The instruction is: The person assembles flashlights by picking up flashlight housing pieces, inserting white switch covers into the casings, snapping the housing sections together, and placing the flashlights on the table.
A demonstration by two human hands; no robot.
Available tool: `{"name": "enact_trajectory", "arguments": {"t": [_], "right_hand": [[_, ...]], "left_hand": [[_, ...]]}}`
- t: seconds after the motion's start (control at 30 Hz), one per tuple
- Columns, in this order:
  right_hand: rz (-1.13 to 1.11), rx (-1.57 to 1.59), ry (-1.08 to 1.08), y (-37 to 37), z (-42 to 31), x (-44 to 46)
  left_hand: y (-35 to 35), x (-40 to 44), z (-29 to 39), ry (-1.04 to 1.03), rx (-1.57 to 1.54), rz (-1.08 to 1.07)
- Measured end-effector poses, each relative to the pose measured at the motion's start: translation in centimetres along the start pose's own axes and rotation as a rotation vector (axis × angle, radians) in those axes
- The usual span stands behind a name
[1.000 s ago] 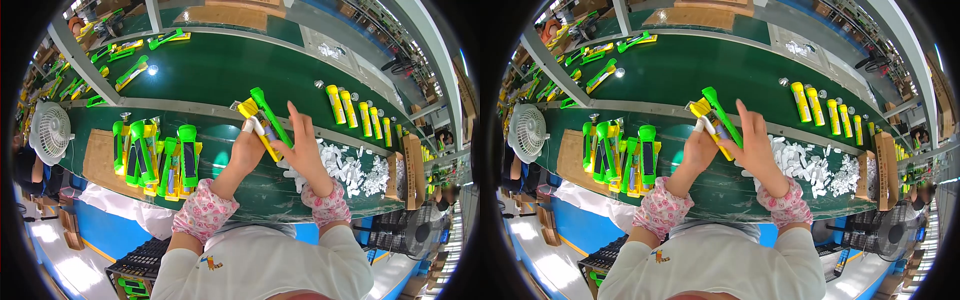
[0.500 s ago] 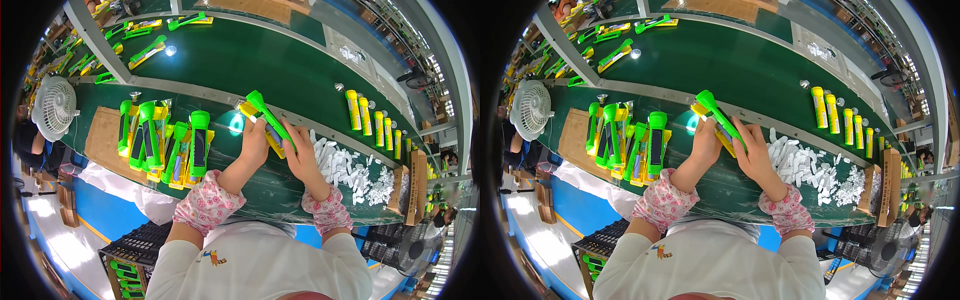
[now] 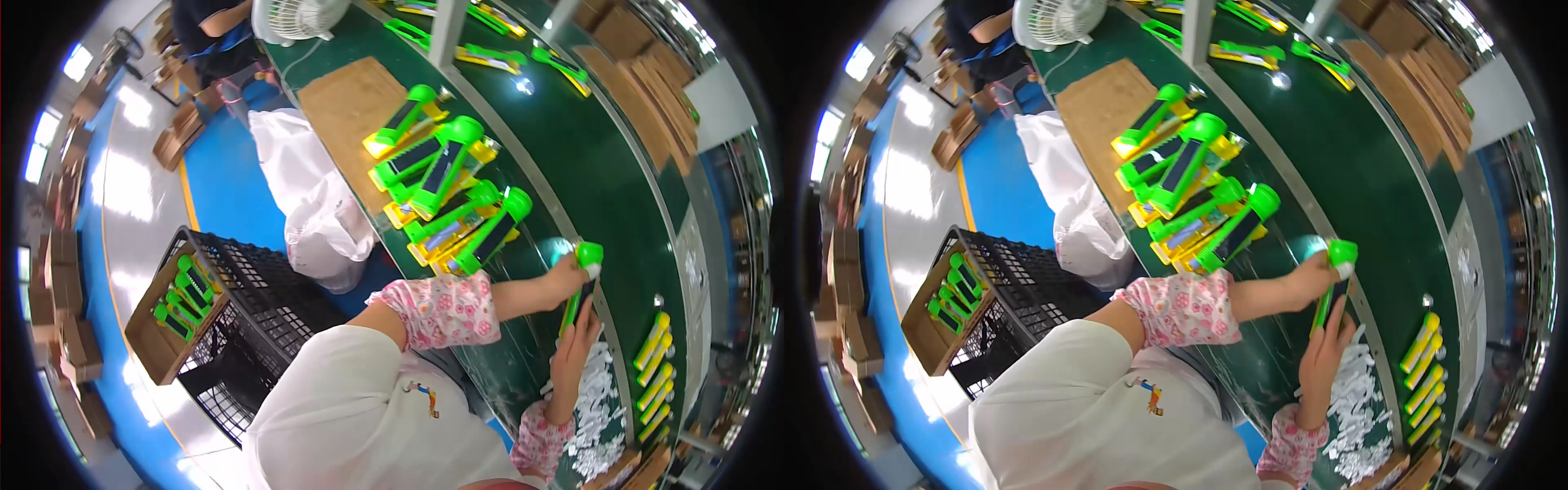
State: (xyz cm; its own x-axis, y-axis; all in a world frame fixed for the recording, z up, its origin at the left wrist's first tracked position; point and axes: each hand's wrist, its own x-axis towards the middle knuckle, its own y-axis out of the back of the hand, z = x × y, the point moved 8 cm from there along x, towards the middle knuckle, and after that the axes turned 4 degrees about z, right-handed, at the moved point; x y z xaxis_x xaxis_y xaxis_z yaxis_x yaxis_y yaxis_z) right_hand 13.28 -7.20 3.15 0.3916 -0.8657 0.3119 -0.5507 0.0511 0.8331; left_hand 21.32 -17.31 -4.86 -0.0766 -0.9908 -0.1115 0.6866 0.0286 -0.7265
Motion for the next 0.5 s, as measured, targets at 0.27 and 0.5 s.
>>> {"name": "enact_trajectory", "arguments": {"t": [0.27, 0.5], "right_hand": [[0.103, 0.120, -0.070, 4.4, 1.4, -4.4], [0.498, -1.365, -0.935, 21.4, 28.8, -37.6]], "left_hand": [[-4.1, -4.0, -7.3, 0.619, -0.366, -0.260], [-1.0, -2.0, -3.4, 0.529, -0.348, -0.018]]}}
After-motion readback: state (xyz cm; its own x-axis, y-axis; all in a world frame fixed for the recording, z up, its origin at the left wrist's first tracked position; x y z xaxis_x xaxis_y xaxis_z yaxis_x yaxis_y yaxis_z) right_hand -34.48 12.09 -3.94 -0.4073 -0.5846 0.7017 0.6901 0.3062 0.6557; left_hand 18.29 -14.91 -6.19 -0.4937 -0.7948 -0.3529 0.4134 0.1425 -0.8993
